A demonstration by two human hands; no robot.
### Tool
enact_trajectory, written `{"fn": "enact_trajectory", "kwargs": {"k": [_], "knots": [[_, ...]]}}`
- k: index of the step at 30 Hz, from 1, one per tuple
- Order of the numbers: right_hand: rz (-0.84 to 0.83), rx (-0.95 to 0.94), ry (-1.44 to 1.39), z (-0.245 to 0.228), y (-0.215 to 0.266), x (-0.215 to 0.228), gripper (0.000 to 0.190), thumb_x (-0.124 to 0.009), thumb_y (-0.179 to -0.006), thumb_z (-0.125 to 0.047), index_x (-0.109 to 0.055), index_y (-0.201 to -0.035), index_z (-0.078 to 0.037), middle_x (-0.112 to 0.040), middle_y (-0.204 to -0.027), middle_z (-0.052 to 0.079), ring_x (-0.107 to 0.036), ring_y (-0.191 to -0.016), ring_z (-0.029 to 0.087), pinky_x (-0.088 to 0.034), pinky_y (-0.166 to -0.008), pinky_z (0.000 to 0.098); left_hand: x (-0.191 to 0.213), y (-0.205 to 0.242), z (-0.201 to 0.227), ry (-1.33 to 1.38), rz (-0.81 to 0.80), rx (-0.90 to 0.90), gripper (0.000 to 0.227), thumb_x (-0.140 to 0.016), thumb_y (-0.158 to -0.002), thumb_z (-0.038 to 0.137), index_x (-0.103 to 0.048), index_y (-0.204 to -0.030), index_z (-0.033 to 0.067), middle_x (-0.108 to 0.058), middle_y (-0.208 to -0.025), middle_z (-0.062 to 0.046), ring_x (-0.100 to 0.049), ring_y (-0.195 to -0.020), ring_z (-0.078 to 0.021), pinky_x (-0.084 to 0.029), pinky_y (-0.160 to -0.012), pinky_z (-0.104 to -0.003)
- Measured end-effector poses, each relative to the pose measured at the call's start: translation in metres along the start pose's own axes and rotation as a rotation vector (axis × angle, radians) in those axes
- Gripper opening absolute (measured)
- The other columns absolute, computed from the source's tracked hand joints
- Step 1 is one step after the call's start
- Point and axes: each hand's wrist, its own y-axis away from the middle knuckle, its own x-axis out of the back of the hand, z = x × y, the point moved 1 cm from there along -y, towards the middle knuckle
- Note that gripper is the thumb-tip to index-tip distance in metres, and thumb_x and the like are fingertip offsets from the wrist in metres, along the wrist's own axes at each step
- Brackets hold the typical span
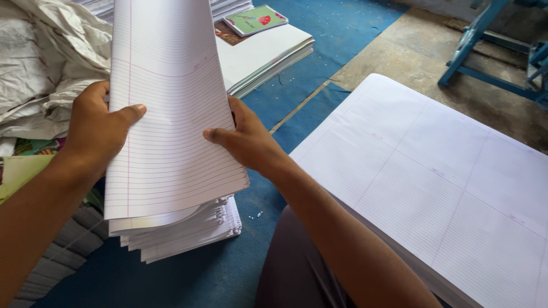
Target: The person folds large sheets of lined paper in half, presses the crease with a wooden tool, and stacks the folded sheets. The person repeats this process for multiple sheets, handling them one at a time.
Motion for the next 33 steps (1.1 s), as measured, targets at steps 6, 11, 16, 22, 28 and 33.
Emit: {"fn": "enact_trajectory", "kwargs": {"k": [6, 11, 16, 22, 28, 33], "knots": [[-0.030, -0.059, -0.006, 0.010, -0.010, -0.033, 0.067, -0.070, -0.085, -0.016, -0.042, -0.142, 0.005, -0.068, -0.117, 0.027, -0.074, -0.104, 0.031, -0.055, -0.097, 0.0426, 0.016, -0.002, -0.028, -0.064, 0.050, 0.012, 0.042, -0.067, -0.091, 0.006, -0.054, -0.130, -0.0041, -0.070, -0.116, -0.020, -0.072, -0.098, -0.0243, -0.057, -0.083, -0.035], [-0.065, -0.141, 0.073, 0.014, -0.016, -0.048, 0.074, -0.069, -0.084, -0.017, -0.037, -0.147, 0.003, -0.067, -0.121, 0.028, -0.073, -0.107, 0.033, -0.052, -0.099, 0.0446, 0.020, 0.000, -0.047, -0.208, 0.084, 0.081, 0.042, -0.070, -0.091, 0.010, -0.057, -0.128, -0.0042, -0.070, -0.114, -0.020, -0.071, -0.096, -0.0259, -0.055, -0.084, -0.038], [-0.069, -0.213, 0.284, 0.025, -0.019, -0.058, 0.079, -0.071, -0.083, -0.023, -0.036, -0.150, 0.000, -0.045, -0.146, 0.022, -0.054, -0.127, 0.034, -0.050, -0.103, 0.0443, 0.020, -0.004, -0.076, -0.231, 0.085, 0.030, 0.041, -0.070, -0.090, 0.010, -0.057, -0.126, -0.0060, -0.071, -0.113, -0.022, -0.072, -0.096, -0.0273, -0.056, -0.084, -0.039], [-0.089, -0.145, 0.381, 0.045, -0.025, -0.072, 0.080, -0.073, -0.083, -0.022, -0.035, -0.150, 0.001, -0.027, -0.160, 0.021, -0.035, -0.143, 0.037, -0.036, -0.116, 0.0460, 0.014, -0.011, -0.114, -0.465, 0.114, 0.082, 0.041, -0.074, -0.089, 0.013, -0.062, -0.126, -0.0023, -0.064, -0.117, -0.022, -0.068, -0.101, -0.0331, -0.057, -0.085, -0.044], [-0.082, -0.152, 0.415, 0.056, -0.030, -0.074, 0.079, -0.071, -0.084, -0.020, -0.035, -0.151, 0.000, -0.018, -0.164, 0.021, -0.021, -0.150, 0.039, -0.027, -0.120, 0.0472, 0.007, -0.011, -0.119, -0.464, 0.146, 0.072, 0.047, -0.075, -0.090, 0.016, -0.058, -0.130, -0.0022, -0.051, -0.128, -0.025, -0.049, -0.119, -0.0363, -0.048, -0.093, -0.046], [-0.039, -0.069, 0.462, 0.061, -0.031, -0.071, 0.089, -0.070, -0.084, -0.016, -0.020, -0.156, -0.001, -0.018, -0.163, 0.021, -0.019, -0.150, 0.039, -0.022, -0.121, 0.0480, 0.002, -0.008, -0.106, -0.296, 0.060, 0.245, 0.049, -0.063, -0.093, 0.017, -0.052, -0.139, 0.0006, -0.060, -0.127, -0.023, -0.066, -0.112, -0.0333, -0.055, -0.091, -0.043]]}}
